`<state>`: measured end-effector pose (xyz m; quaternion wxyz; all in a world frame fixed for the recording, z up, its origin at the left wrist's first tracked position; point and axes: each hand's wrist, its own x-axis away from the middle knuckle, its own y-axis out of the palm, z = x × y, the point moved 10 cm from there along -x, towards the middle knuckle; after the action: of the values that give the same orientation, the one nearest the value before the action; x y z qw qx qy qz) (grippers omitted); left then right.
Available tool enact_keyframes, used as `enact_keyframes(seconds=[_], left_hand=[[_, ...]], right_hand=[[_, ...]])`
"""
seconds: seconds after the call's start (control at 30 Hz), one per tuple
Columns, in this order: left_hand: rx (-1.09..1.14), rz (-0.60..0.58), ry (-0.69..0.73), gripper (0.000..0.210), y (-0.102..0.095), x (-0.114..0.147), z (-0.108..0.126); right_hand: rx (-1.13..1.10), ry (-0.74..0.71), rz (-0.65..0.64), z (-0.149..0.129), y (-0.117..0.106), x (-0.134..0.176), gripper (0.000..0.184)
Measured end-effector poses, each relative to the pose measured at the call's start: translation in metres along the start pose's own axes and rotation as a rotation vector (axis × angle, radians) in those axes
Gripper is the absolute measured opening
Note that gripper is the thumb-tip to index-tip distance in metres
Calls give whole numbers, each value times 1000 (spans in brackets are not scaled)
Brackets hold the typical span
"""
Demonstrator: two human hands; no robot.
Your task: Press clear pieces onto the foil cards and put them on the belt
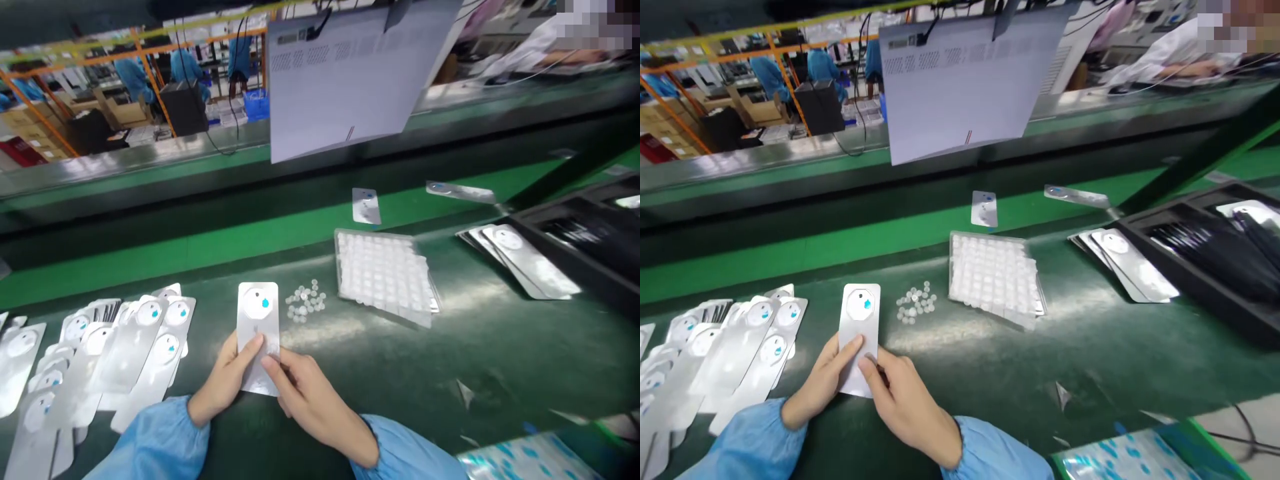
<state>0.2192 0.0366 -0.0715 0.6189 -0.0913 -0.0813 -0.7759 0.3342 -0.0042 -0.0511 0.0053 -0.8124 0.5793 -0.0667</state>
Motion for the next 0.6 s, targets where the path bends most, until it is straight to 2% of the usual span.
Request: enact_keyframes(seconds=[0.07, 0.17, 0.33, 0.4, 0.53, 0.6], left_hand=[[124, -41, -58, 43, 4, 15, -14], [328, -104, -112, 47, 6, 13, -13], [516, 26, -208, 38, -7, 8, -17], [550, 62, -251, 33, -12, 11, -24], [533, 52, -270, 33, -17, 15, -31], [504, 41, -270, 36, -17, 16, -31]], right_hand=[[-107, 58, -33, 13, 14, 6, 47], [-139, 107, -113, 26, 29, 11, 50], [-8, 108, -112, 31, 30, 12, 51], [-57, 137, -62, 34, 16, 17, 48], [-125, 169, 240, 45, -43, 39, 42], [-93, 156, 329, 45, -61, 50, 40]])
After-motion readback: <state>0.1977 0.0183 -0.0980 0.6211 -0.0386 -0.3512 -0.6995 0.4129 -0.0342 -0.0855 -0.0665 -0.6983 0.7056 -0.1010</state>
